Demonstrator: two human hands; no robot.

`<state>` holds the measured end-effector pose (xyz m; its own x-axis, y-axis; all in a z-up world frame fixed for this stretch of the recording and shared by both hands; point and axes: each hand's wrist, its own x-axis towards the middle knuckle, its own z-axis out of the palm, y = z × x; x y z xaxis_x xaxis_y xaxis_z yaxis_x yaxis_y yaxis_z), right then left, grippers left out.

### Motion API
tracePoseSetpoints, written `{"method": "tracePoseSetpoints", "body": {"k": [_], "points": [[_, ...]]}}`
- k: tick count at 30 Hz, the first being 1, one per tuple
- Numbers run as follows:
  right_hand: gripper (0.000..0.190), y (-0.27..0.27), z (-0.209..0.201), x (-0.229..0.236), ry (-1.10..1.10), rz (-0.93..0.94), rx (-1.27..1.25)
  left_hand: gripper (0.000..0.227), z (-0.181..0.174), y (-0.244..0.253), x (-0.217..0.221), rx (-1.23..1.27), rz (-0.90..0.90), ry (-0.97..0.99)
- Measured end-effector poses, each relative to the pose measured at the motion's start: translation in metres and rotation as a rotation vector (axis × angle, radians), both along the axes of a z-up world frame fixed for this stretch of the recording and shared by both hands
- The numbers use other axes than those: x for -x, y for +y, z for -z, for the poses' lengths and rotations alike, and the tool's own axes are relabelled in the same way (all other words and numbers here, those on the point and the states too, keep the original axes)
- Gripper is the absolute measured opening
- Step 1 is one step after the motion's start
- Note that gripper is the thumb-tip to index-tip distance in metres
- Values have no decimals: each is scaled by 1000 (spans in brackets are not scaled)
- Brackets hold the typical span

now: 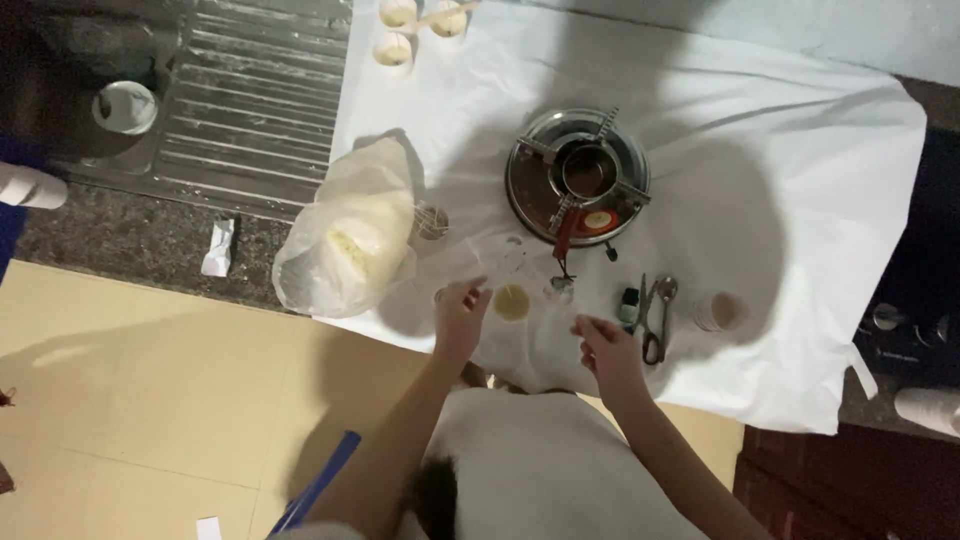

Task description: Preparing candle wicks in small containers and cleaning the surrounding workspace area.

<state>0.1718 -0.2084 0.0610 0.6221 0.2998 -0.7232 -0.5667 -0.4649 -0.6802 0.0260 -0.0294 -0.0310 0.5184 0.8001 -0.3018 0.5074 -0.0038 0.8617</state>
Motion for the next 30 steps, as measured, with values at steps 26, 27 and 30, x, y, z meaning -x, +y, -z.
{"method": "tracePoseSetpoints", "body": {"k": [26,27,30], "points": [[19,12,-1,9,182,173,58,10,35,-21,-29,-164,70,181],[19,11,4,9,183,173,59,10,40,-21,-30,-162,71,181],[19,12,13,10,164,134,39,27,51,-23,-28,-243,122,193]]}}
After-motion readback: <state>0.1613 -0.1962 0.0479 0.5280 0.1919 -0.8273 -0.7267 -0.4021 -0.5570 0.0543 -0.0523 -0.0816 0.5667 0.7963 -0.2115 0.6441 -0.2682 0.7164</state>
